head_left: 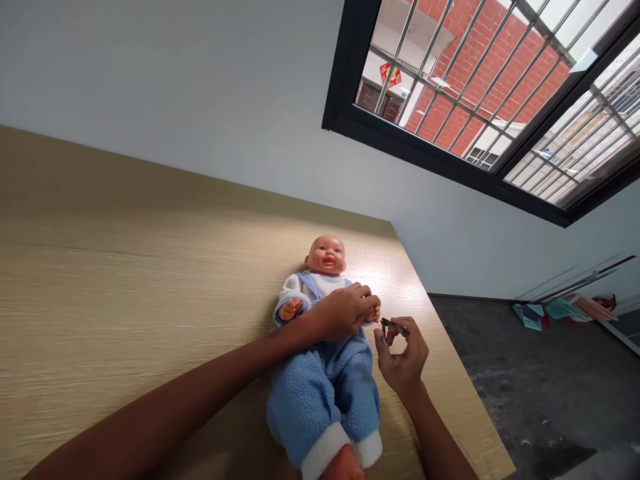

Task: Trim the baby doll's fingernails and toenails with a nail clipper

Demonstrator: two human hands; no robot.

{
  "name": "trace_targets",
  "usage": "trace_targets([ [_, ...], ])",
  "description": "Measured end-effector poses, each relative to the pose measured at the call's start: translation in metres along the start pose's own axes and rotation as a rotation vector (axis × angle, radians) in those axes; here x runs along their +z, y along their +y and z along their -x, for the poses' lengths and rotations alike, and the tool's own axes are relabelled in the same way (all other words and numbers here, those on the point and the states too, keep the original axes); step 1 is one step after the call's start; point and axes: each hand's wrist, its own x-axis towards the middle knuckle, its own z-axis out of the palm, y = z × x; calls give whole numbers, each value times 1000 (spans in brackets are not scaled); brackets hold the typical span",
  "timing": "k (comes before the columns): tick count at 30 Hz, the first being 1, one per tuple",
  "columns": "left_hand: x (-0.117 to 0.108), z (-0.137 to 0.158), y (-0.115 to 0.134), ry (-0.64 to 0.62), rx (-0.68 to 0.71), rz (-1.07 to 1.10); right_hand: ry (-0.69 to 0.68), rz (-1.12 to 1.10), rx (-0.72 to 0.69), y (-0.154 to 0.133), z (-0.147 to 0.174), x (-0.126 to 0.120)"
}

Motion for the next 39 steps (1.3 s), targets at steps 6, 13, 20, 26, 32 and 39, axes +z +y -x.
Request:
trace_targets([
  [6, 3, -1, -3, 15, 19, 5, -73, -30, -13, -1, -2, 1],
  [13, 2, -1, -2, 0, 35, 6, -65, -69, -15, 0, 1, 1],
  [20, 2, -1, -2, 3, 33, 24, -62, -43, -44, 0, -2, 1],
  [26, 1, 0, -2, 0, 33, 42, -97, -69, -71, -1, -4, -1],
  [32, 0, -1, 0, -18, 19, 43, -54, -42, -56, -1, -3, 0],
  [39, 1, 0, -2, -45, 41, 54, 36, -34, 33, -2, -1, -1],
])
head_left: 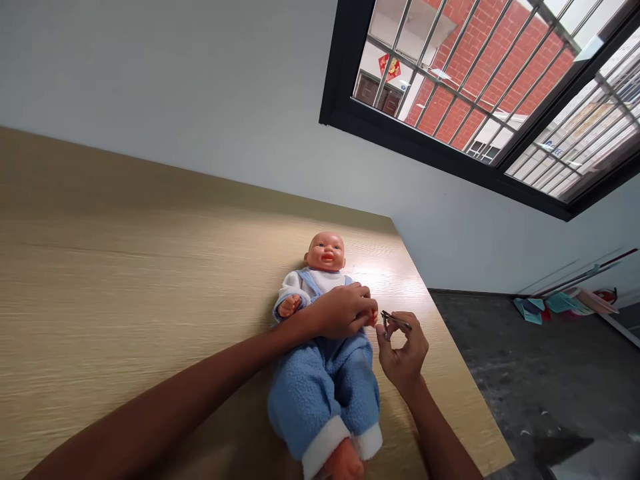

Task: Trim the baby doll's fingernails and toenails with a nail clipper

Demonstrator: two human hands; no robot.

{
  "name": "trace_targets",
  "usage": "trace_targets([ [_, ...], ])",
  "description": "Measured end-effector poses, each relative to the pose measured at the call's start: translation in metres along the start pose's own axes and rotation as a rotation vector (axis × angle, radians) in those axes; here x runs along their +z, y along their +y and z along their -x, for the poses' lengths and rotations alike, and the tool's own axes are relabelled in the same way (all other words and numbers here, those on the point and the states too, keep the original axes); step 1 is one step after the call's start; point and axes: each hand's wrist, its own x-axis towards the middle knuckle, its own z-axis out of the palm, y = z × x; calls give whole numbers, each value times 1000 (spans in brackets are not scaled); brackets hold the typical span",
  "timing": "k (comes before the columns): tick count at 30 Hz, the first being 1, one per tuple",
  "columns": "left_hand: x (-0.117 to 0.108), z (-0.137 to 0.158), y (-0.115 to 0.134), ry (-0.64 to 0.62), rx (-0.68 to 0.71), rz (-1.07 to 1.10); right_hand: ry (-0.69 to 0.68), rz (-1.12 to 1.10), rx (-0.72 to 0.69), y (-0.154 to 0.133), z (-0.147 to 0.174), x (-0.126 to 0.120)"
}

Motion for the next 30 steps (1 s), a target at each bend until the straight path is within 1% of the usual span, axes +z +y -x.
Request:
trace_targets([
  [4, 2, -2, -3, -53, 54, -36, 10, -29, 33, 1, 2, 0],
  [7, -3, 0, 6, -104, 46, -65, -3, -38, 40, 5, 5, 3],
  [10, -22, 13, 26, -216, -23, -132, -6, -41, 46, 9, 6, 4],
  [12, -44, 26, 41, -280, -70, -156, 2, -41, 55, 12, 6, 4],
  [13, -55, 33, 47, -291, -72, -155, 7, -40, 64, 13, 6, 4],
  [14, -67, 38, 51, -263, -62, -153, 10, -37, 77, 14, 5, 4],
  [15, -76, 43, 52, -205, -51, -158, 12, -33, 92, 15, 5, 4],
  [17, -86, 50, 49, -47, -72, -207, 3, -25, 121, 17, 6, 5],
  [18, -85, 53, 43, 14, -120, -239, -10, -25, 129, 17, 7, 6],
  [19, -80, 56, 37, 38, -193, -266, -26, -27, 134, 17, 7, 7],
  [20, -71, 60, 29, 30, -275, -280, -46, -30, 135, 16, 8, 8],
  [21, -60, 66, 21, -22, -347, -272, -69, -35, 133, 16, 9, 9],
  [22, -48, 73, 14, -98, -375, -251, -92, -40, 128, 15, 10, 10],
  [24, -28, 89, 3, -70, -408, -171, -135, -46, 119, 14, 12, 11],
  [25, -21, 98, 1, -65, -396, -124, -151, -48, 116, 14, 13, 11],
  [27, -17, 114, 6, -17, -362, -51, -165, -48, 118, 14, 14, 12],
  [29, -22, 123, 23, 39, -259, 9, -164, -48, 126, 15, 14, 12],
  [30, -26, 126, 34, 52, -174, 41, -165, -50, 129, 15, 14, 12],
])
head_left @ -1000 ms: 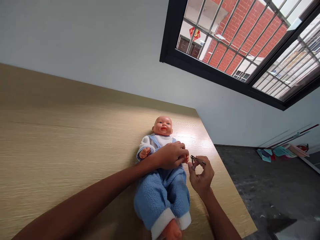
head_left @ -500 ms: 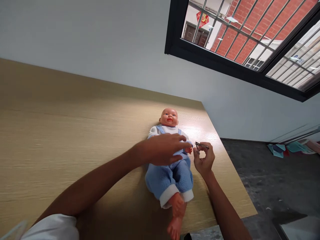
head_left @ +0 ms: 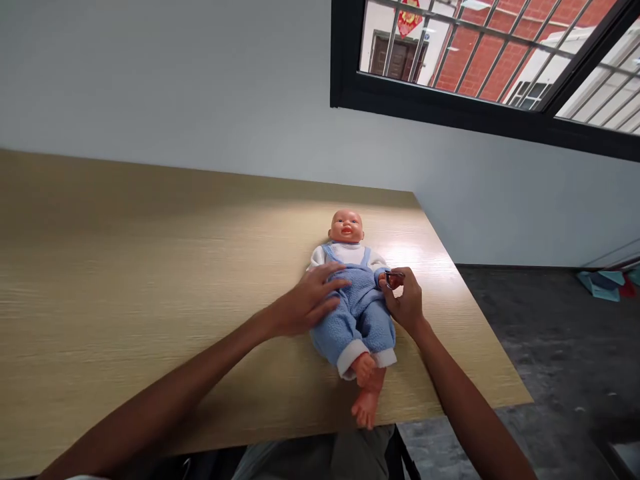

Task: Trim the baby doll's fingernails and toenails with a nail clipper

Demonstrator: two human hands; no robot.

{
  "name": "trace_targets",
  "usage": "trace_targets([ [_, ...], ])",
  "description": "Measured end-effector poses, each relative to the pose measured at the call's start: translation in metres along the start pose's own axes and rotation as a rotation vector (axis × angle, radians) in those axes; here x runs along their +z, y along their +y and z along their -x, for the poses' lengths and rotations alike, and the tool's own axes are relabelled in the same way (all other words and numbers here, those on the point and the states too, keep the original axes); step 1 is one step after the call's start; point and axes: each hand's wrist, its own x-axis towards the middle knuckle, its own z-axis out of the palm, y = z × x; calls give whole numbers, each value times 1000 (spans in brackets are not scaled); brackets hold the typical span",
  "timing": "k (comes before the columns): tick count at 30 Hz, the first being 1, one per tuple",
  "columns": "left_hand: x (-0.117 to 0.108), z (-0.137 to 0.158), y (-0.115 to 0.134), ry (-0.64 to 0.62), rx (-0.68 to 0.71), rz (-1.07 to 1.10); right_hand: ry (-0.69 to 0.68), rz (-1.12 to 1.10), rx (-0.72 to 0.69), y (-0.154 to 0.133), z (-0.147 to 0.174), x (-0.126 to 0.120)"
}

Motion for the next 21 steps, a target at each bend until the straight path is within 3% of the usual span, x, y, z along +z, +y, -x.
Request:
trace_targets([
  [3, -1, 4, 31, -121, 317, 41, -6, -2, -3, 0, -1, 0],
  [5, 5, 2, 38, -148, 408, -50, -8, 3, -9, 0, -1, -1],
  [9, 22, -8, 15, 6, 437, -160, -13, 14, -28, -1, -2, -2],
  [16, 29, -28, -34, 219, 407, -52, -2, 26, -86, -9, -5, -7],
  [21, 42, -38, -55, 453, 374, 114, 11, -121, 113, -22, -3, -8],
])
